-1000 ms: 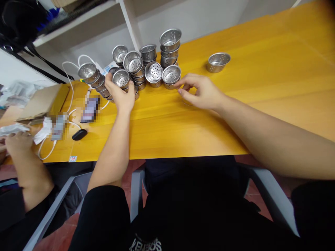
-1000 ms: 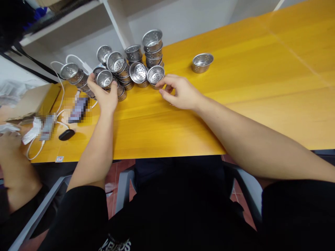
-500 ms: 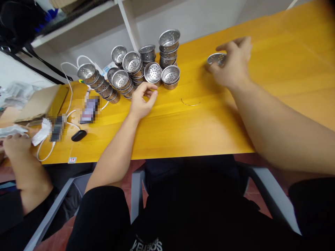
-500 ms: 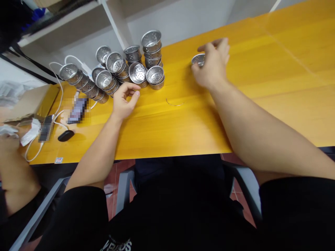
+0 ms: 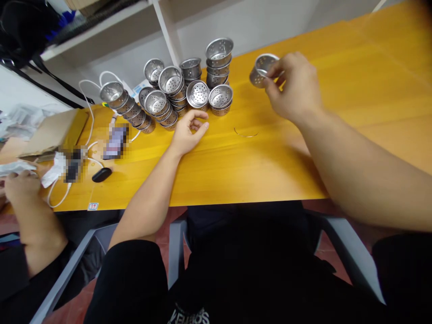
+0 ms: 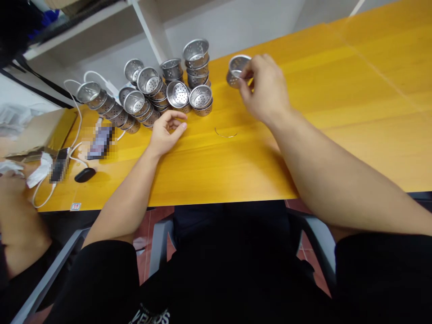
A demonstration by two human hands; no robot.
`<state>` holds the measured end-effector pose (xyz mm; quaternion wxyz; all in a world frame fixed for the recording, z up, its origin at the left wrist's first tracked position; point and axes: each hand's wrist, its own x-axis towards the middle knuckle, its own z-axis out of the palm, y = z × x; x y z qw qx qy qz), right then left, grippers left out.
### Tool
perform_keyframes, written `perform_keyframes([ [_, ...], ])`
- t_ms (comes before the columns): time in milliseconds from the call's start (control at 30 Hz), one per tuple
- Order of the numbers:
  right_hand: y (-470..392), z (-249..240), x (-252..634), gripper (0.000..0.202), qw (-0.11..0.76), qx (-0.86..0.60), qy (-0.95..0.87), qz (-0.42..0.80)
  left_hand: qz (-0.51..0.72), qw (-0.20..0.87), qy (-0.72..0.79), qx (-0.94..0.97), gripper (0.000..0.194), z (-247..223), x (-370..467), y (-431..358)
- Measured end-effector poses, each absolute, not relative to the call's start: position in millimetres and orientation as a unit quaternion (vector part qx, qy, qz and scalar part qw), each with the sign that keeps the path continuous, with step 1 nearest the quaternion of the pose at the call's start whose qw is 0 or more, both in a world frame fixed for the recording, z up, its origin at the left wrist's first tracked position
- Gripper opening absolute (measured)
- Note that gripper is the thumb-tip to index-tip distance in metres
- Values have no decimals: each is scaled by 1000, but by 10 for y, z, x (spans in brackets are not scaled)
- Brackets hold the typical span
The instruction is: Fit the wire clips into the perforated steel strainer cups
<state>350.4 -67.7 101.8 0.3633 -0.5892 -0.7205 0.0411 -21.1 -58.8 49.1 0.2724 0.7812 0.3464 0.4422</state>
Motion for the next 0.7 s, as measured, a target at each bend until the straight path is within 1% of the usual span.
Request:
perform_keyframes([
  [67,-806,1064,3333,34,382,-512,-767,58,445,276,344,779,58,421,-201,-566],
  [133,-914,1070,3146,34,369,-431,-818,93,444,277,342,781,86,356,-184,-538],
  [200,-1016,1081,2965,36,324,-378,-856,138,425,275,340,792,100,316,-167,-512],
  [267,-1112,1130,2830,38,264,-370,-873,177,407,271,334,806,102,302,-161,-492],
  [300,-1151,1167,2794,38,249,-370,-875,188,404,266,331,810,102,300,-163,-483],
  [433,-1176,1331,2901,37,259,-409,-856,183,415,245,353,802,107,294,-199,-452],
  [467,-1148,1359,2972,34,239,-433,-850,180,415,242,364,798,108,293,-209,-446],
  [500,-1113,1379,3045,30,201,-456,-848,180,414,242,373,794,109,292,-217,-443],
  [600,-1012,1383,3198,7,46,-485,-850,201,412,245,388,787,106,306,-225,-451],
  [633,-992,1371,3212,4,14,-482,-850,209,411,247,390,786,105,314,-223,-458],
  [700,-981,1339,3190,9,-15,-478,-852,214,406,252,390,787,105,329,-215,-471],
])
